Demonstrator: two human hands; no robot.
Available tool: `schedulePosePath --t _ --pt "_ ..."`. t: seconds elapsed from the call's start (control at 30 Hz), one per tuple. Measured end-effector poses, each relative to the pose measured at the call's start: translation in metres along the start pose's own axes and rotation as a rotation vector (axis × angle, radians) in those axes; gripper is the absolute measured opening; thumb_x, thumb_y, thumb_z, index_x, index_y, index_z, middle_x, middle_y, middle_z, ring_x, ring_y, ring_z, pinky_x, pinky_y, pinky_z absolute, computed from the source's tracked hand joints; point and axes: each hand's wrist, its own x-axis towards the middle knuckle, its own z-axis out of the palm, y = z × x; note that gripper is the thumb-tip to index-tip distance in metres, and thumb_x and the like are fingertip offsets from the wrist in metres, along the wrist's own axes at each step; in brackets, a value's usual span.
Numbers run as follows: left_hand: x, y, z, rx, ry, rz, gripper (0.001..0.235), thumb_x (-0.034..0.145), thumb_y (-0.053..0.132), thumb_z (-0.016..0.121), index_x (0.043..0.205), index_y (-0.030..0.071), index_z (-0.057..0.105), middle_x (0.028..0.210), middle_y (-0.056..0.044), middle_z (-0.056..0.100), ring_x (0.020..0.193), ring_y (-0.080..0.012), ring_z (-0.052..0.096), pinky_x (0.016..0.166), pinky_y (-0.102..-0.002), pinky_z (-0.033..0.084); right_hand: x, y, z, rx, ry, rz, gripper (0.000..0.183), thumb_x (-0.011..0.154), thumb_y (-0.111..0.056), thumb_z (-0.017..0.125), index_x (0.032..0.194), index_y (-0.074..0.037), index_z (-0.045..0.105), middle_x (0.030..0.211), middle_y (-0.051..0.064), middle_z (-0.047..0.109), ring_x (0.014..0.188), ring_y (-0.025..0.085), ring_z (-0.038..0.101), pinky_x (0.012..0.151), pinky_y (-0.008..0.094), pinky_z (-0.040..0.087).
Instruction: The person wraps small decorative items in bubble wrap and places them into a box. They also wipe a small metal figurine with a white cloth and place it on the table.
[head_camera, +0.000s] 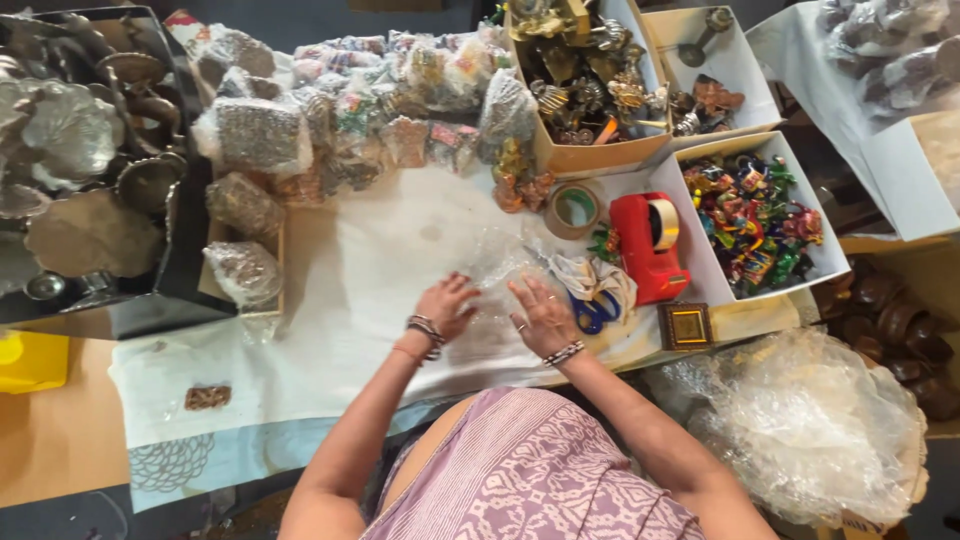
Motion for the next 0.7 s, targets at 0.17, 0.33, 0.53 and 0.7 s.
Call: schedulePosePath --t 0.17,0.33,0.53,0.7 --pt "-0.017 0.015 0.007 0.209 -0.204 0.044 0.050 0.087 0.043 0.073 0.131 0.020 0.062 0.151 -0.011 0.045 0.144 -0.0318 0.034 0.111 -0.059 0.032 -0.015 -0.009 0.048 -0.157 -0.186 -0.069 0.066 0.083 -0.033 0.072 0.144 -0.020 0.051 0.153 0.022 0.036 0.138 0.043 0.040 0.110 0.053 0.039" --pt "-0.056 -0.003 -0.003 0.191 -0.250 0.092 0.051 0.086 0.037 0.071 0.133 0.020 0.061 0.156 -0.007 0.044 0.146 -0.0284 0.034 0.115 -0.055 0.027 -0.038 -0.026 0.053 -0.237 -0.351 -0.017 0.062 0.087 -0.027 0.067 0.146 -0.022 0.050 0.157 0.016 0.037 0.144 0.039 0.033 0.114 0.059 0.028" --pt "-0.052 -0.019 -0.031 -0.056 -0.157 -0.170 0.034 0.095 0.037 0.067 0.126 0.023 0.067 0.151 -0.011 0.053 0.121 -0.0306 0.062 0.101 -0.043 0.051 -0.031 -0.060 0.045 -0.216 -0.469 -0.253 0.057 0.082 -0.013 0.066 0.138 -0.023 0.060 0.157 0.014 0.043 0.145 0.034 0.038 0.115 0.055 0.031" --pt "-0.005 -0.050 -0.012 -0.114 0.246 -0.276 0.055 0.088 0.035 0.076 0.134 0.013 0.057 0.138 -0.018 0.061 0.115 -0.0349 0.064 0.095 -0.045 0.054 -0.022 -0.071 0.042 -0.120 -0.470 -0.222 0.053 0.083 -0.019 0.071 0.135 -0.017 0.059 0.152 0.013 0.046 0.142 0.034 0.041 0.113 0.057 0.032"
